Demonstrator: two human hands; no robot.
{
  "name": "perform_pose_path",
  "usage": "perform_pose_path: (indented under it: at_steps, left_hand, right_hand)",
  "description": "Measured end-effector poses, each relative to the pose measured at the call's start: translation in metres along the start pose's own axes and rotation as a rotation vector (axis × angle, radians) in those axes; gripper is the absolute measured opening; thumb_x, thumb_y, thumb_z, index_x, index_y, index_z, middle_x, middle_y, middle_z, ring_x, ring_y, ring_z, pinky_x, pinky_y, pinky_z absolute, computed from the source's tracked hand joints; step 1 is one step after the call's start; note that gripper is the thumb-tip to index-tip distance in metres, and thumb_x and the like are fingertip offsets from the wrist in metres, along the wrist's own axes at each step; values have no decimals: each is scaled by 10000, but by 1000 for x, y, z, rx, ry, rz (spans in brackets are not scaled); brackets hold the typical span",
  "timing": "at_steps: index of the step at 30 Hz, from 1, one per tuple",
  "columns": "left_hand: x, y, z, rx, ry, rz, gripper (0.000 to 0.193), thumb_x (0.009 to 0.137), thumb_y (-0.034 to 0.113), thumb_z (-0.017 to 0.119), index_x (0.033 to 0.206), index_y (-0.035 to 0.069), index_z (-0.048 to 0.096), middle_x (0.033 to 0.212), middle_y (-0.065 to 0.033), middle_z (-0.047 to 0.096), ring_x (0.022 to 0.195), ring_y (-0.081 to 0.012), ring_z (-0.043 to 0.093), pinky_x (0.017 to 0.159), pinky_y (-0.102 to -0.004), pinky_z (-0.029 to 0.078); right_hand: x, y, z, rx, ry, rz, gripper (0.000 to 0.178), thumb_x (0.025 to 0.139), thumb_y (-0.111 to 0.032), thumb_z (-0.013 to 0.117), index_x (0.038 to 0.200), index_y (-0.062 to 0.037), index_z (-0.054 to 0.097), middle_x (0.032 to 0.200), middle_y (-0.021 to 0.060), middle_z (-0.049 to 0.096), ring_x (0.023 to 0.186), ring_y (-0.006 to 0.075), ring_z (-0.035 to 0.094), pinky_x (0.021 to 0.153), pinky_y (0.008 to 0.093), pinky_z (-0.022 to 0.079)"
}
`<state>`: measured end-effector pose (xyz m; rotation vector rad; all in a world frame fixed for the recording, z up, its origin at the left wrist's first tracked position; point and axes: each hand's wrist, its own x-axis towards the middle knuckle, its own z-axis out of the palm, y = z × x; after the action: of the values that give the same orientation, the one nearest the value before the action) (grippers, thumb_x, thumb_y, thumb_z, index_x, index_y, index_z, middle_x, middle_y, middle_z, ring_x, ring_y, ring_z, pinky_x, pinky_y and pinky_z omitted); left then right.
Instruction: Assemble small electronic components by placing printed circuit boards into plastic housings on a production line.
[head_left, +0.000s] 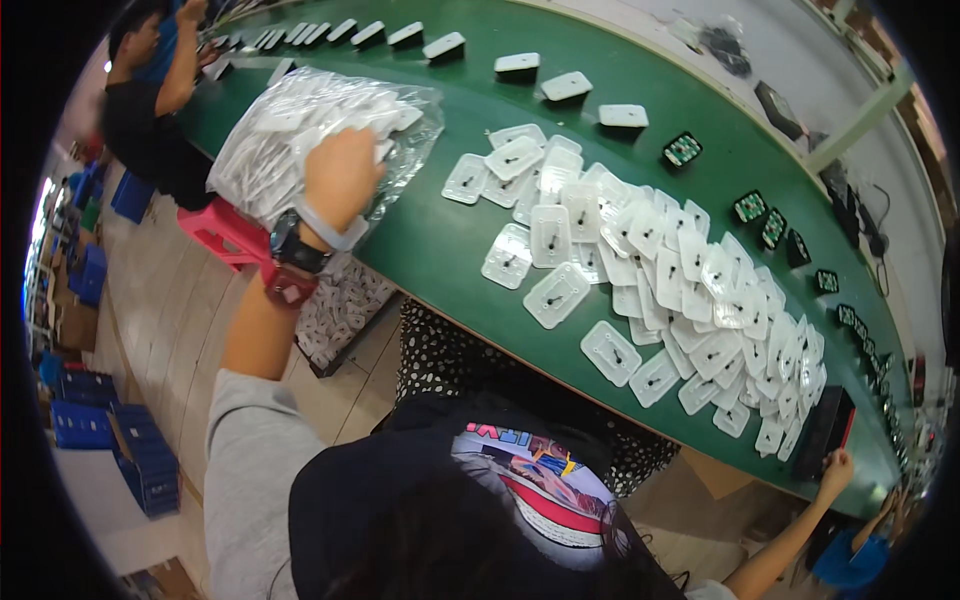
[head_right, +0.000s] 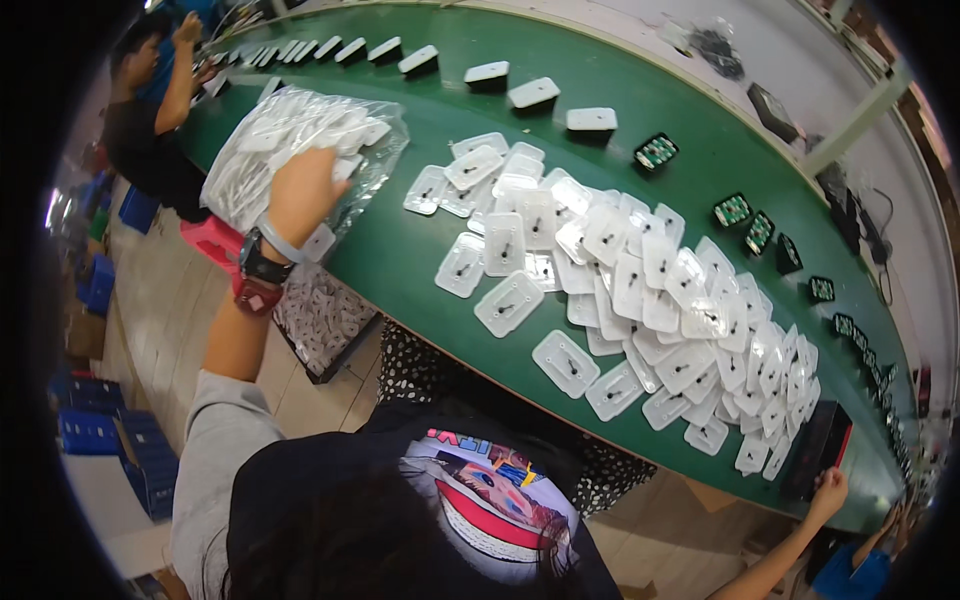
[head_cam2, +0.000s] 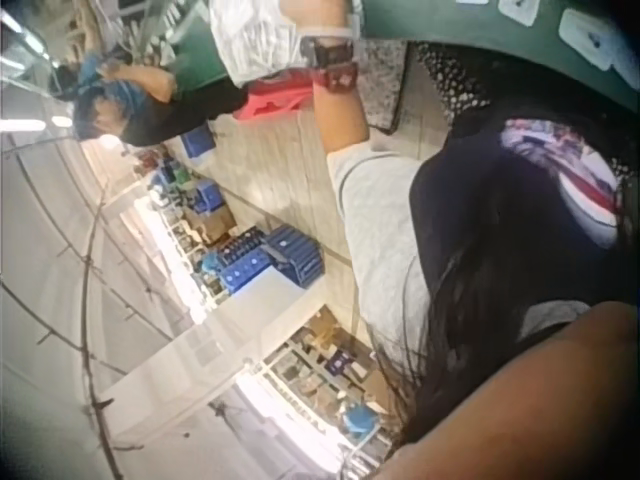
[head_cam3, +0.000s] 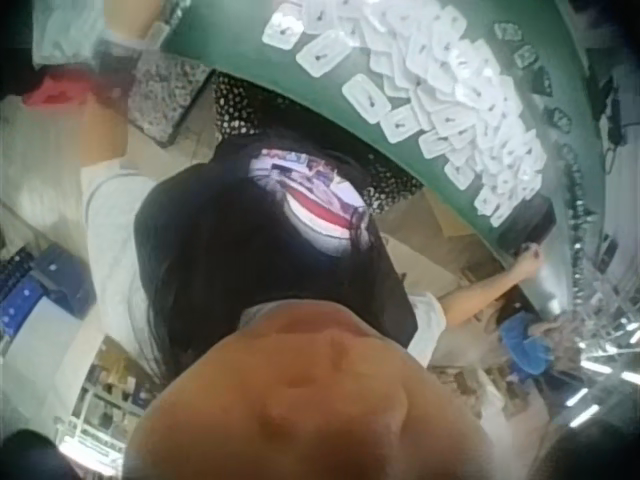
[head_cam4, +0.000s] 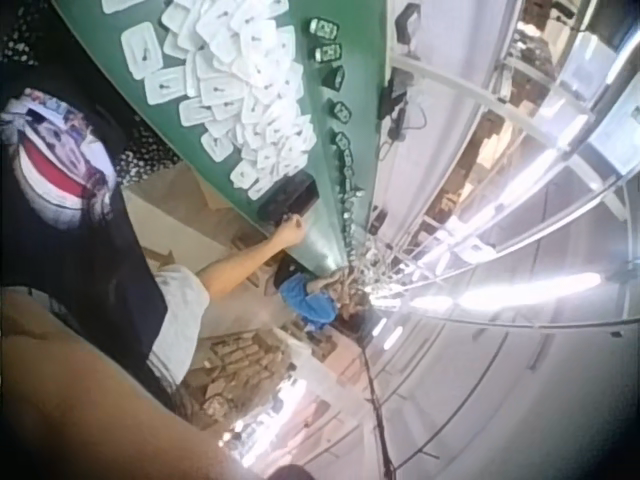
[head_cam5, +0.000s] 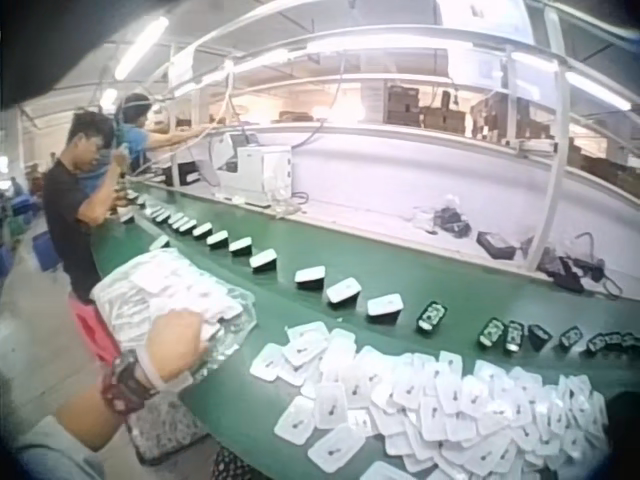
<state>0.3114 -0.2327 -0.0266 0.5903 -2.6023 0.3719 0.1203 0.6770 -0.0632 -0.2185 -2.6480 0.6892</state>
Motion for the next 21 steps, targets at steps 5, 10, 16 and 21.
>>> perform_pose_path:
  at_steps: [5,10,16,21]
  left_hand:
    - [-3,-26,45,69,-17,45,144,752,161,610,726,20,603,738,-165,623,642,-346,579,573,-433,467]
    - [9,-30,31,-87,-73,-103,138,796,157,553,771,27,595,769,-167,632,626,-338,578,574,-410,473]
    - [12,-10,-14,-737,-32,-238,146,880,135,471,905,24,563,792,-119,618,614,-245,598,534,-307,485]
    - [9,89,-69,-1559,-314,-223,157,897,102,428,980,21,535,695,-63,570,461,-125,562,407,-193,409]
  right_hand:
    - [-21,-93,-17,48,17,116,125,881,-158,566,888,-39,601,695,37,594,546,99,545,511,194,412]
    - [-47,-192,-18,156,-13,107,127,884,-153,587,909,-29,600,735,36,599,605,94,560,541,187,427]
    - [-84,-304,-3,541,-112,67,126,845,-49,633,963,-18,603,855,51,631,724,102,580,692,187,457]
    - [-119,-403,26,620,-291,-172,130,734,62,650,849,6,627,821,63,632,740,129,563,699,206,449]
